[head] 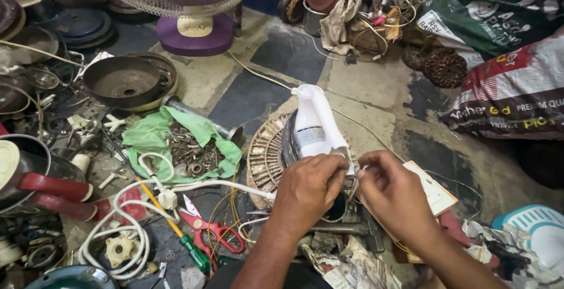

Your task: The person sits on the floor and repairs a white electric iron by hand and with a screwdriver. They remove the plug, adjust internal components, and reassemble the plug housing.

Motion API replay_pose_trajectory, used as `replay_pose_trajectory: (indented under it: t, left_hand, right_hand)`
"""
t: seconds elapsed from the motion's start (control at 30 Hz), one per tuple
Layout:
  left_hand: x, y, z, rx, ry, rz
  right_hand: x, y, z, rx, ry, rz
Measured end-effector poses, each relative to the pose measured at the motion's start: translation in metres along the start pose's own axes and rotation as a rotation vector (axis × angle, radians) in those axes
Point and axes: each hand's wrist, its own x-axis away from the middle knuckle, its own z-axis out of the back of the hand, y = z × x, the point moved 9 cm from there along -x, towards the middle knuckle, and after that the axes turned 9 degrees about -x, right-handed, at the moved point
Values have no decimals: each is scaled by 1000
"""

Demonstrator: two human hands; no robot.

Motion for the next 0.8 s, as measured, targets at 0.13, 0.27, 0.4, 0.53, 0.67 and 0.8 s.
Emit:
replay_pose_trajectory:
  t: [0.13, 0.27, 0.4, 0.53, 0.67, 0.8]
  left_hand:
    - [-1, -2, -2, -8, -14, 16]
    - [-1, -3, -1, 7, -10, 31]
    - [-1, -2, 1, 41, -8, 24]
    - [1, 0, 3, 29, 28, -2]
    - [2, 3, -1, -52, 21, -35]
    - [3, 5, -2, -103, 25, -66]
  right_hand:
    - [25, -71, -10, 572, 51, 646]
    - [23, -79, -16, 640, 25, 761]
    - [21, -71, -19, 613, 31, 744]
    - [17, -51, -15, 373, 94, 566]
    - [-1, 34, -13, -101, 57, -258]
    - [4, 75, -33, -728, -39, -748]
